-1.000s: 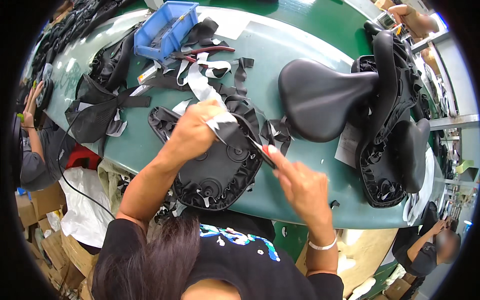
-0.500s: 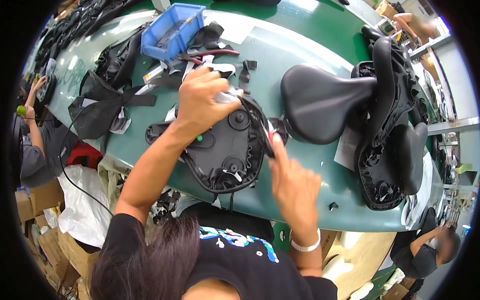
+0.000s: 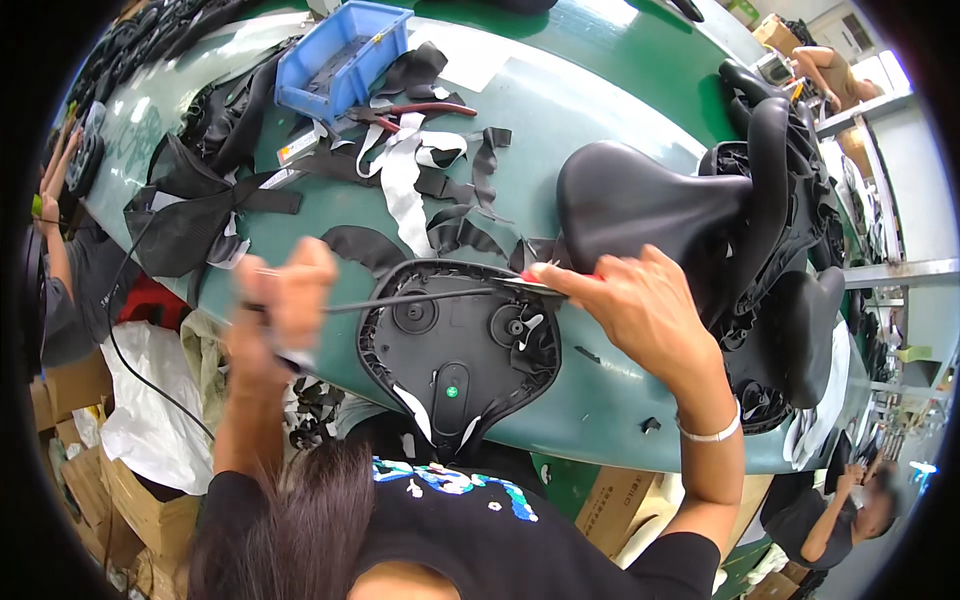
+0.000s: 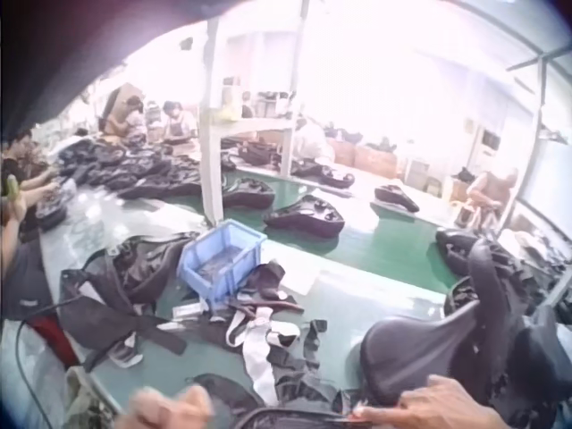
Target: The person uses a red utility knife to trim excess black fabric from the underside of bicycle seats. They hold the seat with one hand and carefully cut along the edges with the other, removing small strips of material. The person works on multiple seats, placing the trimmed pieces on the green workbench.
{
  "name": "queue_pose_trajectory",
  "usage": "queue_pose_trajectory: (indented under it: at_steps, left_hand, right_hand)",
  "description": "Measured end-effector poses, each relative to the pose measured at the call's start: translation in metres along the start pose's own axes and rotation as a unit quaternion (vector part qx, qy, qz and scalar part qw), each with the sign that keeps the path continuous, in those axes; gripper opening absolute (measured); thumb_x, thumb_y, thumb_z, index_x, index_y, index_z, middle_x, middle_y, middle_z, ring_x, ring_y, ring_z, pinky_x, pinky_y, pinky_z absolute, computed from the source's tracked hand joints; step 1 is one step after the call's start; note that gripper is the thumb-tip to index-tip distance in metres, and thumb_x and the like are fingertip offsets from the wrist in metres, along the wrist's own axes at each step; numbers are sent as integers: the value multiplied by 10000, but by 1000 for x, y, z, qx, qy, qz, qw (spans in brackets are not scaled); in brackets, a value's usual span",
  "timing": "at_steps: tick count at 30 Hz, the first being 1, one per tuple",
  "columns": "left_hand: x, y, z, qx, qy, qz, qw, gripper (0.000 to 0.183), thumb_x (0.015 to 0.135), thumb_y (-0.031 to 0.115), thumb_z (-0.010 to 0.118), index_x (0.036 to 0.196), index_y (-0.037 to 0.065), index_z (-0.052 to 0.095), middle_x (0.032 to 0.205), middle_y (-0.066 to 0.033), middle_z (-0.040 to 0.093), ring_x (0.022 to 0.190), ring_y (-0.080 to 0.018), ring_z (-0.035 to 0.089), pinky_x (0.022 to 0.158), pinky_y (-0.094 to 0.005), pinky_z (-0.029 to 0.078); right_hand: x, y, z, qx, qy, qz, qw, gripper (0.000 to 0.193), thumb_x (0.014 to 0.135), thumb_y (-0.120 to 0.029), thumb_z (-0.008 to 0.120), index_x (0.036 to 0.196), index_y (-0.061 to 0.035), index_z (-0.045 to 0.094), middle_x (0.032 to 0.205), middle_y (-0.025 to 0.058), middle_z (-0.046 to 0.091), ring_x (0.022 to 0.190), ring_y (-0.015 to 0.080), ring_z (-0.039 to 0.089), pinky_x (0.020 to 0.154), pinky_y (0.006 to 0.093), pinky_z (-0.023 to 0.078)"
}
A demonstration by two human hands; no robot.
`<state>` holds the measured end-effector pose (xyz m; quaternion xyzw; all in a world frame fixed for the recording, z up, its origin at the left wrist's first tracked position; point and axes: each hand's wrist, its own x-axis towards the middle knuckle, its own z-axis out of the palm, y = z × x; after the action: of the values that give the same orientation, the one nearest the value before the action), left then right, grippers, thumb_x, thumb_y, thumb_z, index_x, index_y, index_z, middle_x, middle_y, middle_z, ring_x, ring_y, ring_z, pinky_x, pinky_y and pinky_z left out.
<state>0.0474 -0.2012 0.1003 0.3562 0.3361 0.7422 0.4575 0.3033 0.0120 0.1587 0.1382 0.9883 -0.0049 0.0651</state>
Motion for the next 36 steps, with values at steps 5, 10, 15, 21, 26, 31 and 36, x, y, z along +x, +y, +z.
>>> queue_pose_trajectory:
  at_steps: [5, 10, 15, 21, 26, 31, 36]
  left_hand:
    - [47, 79, -28, -234, -58, 189, 952, 408, 981, 304, 363, 638, 119, 481, 504, 56, 413, 625, -142, 418, 718, -331, 331]
    - [108, 0, 2, 501, -282, -254, 778, 201, 815, 219, 672, 865, 29, 628, 963, -122, 638, 848, -234, 576, 756, -348, 456]
    - [120, -68, 39, 259, -492, 67, 829, 235, 903, 268, 608, 849, 40, 624, 1007, -71, 629, 1105, -241, 524, 923, -385, 425]
    - [130, -59, 44, -50, -32, -118, 991, 275, 1008, 317, 448, 939, 61, 525, 659, 20, 434, 504, -82, 387, 463, -243, 358]
    - [118, -11, 71, 20, 219, 240, 946, 246, 945, 156, 487, 710, 118, 428, 596, 45, 273, 499, -77, 236, 465, -251, 211]
    - [74, 32, 10, 26, 423, 380, 822, 311, 914, 246, 469, 684, 37, 467, 566, -22, 441, 438, -116, 369, 426, -233, 303]
    - [83, -36, 15, 531, 60, 175, 827, 201, 774, 157, 666, 902, 45, 560, 896, -164, 625, 828, -372, 615, 735, -407, 484]
  right_hand:
    - [-63, -57, 7, -15, -31, 150, 988, 501, 790, -174, 678, 1279, -226, 585, 572, 42, 473, 504, 239, 474, 520, 370, 345]
    - [-54, -59, 6, 31, 8, 169, 985, 519, 791, -171, 682, 1294, -216, 560, 537, 64, 504, 425, 251, 479, 457, 370, 366]
    - [-42, -27, 3, 122, 22, 99, 987, 514, 795, -178, 670, 1294, -208, 552, 598, 75, 586, 494, 271, 552, 467, 371, 396]
    - [-68, -72, 16, 76, 7, 183, 980, 519, 825, -185, 651, 1328, -185, 523, 522, 77, 513, 427, 275, 510, 446, 391, 378]
    - [-93, -128, 23, 185, 33, 342, 921, 495, 832, -134, 652, 1312, -105, 534, 677, 127, 654, 524, 306, 602, 483, 381, 412]
    - [-113, -160, 38, 550, -3, 474, 687, 528, 886, -143, 627, 1385, -104, 460, 800, 95, 681, 605, 163, 661, 579, 279, 527]
    - [-119, -152, 80, 554, 210, 433, 680, 341, 901, -92, 577, 1225, 6, 534, 822, 56, 672, 654, 93, 615, 585, 247, 507]
